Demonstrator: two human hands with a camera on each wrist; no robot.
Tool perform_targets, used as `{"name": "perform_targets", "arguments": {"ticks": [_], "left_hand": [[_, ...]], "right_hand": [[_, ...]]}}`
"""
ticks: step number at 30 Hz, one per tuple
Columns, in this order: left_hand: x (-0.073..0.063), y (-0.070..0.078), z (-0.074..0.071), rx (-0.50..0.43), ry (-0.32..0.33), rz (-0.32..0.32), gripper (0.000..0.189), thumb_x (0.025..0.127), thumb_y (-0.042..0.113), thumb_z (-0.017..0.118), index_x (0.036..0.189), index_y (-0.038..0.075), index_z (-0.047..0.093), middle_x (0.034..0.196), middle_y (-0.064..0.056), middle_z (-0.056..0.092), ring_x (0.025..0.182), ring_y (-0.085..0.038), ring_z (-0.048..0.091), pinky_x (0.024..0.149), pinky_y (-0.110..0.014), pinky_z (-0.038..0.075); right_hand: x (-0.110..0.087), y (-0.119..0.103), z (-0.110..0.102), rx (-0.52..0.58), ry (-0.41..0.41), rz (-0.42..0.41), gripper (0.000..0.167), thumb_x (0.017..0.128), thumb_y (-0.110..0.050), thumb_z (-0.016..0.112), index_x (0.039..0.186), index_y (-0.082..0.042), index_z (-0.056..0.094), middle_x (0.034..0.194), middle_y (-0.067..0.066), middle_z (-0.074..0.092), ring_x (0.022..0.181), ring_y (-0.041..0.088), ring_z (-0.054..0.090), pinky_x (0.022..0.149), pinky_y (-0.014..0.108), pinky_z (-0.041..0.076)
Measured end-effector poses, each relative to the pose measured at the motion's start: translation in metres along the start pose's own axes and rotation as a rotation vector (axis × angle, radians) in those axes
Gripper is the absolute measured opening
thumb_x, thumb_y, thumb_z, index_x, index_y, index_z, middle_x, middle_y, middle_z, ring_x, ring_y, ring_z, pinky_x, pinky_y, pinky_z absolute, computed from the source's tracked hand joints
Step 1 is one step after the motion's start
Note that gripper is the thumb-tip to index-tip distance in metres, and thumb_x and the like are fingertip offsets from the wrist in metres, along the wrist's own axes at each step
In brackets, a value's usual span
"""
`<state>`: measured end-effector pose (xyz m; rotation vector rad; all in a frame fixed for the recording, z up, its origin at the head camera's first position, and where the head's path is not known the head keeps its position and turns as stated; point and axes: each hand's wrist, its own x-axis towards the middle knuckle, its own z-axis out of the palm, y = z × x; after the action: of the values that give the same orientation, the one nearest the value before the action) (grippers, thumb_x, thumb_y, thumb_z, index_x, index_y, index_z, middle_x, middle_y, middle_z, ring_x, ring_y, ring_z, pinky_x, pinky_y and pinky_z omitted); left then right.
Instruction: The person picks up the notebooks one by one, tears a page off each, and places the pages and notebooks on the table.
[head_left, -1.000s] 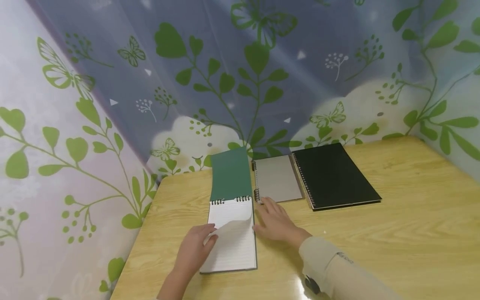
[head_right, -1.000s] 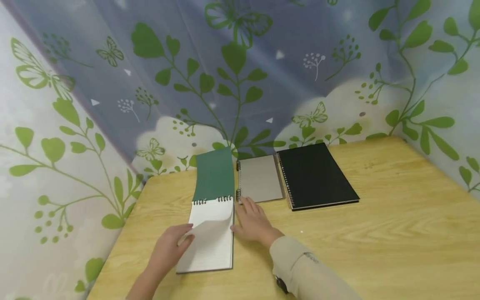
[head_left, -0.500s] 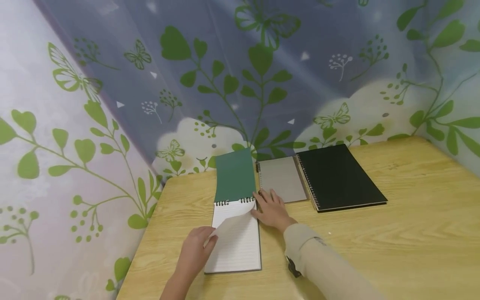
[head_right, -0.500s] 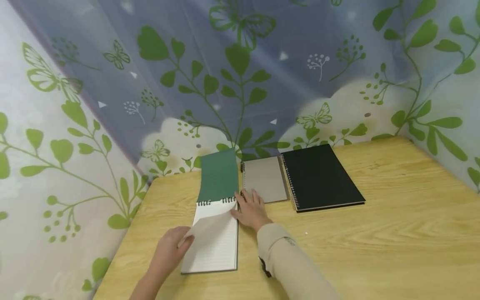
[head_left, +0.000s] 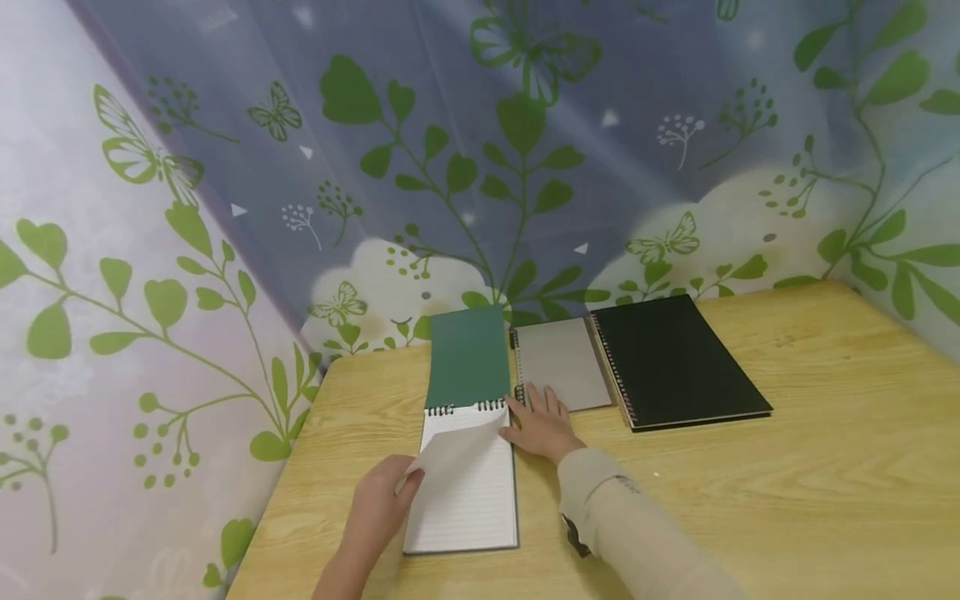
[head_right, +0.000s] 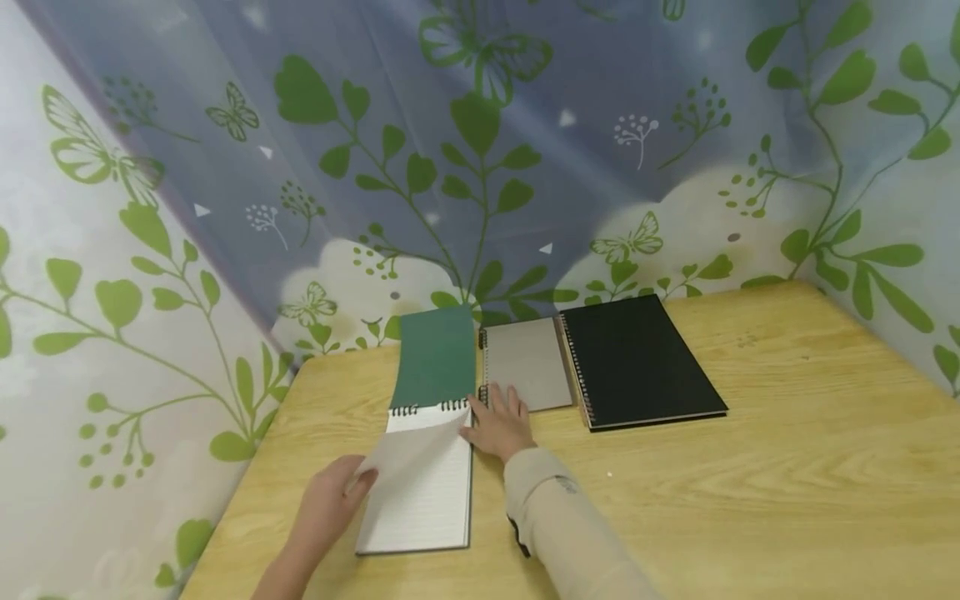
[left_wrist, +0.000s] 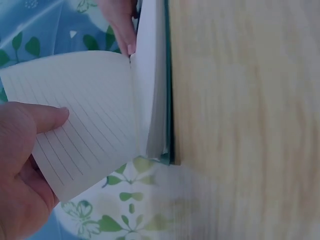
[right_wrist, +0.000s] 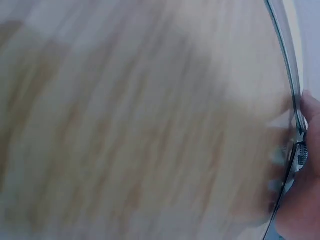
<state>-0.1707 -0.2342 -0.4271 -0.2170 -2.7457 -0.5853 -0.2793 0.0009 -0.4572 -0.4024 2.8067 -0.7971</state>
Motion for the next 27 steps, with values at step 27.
{"name": "perform_targets", "arguments": {"ticks": [27], "left_hand": [[0.026,-0.05,0.021,-0.31,-0.079,-0.51,0.042,0.092,0.021,0.05,0.123,-0.008,0.052,0.125,-0.028,0.053,0.116,-0.043,0.05,0.097,-0.052,0.04]], "right_hand": [[0.003,-0.005,-0.002,-0.177,-0.022,0.121,0.06,0.089,-0.057,0.042,0.143,-0.033,0.031,0.155,0.014,0.006,0.142,0.038,-0.003,0.112,0.056,0.008]]}}
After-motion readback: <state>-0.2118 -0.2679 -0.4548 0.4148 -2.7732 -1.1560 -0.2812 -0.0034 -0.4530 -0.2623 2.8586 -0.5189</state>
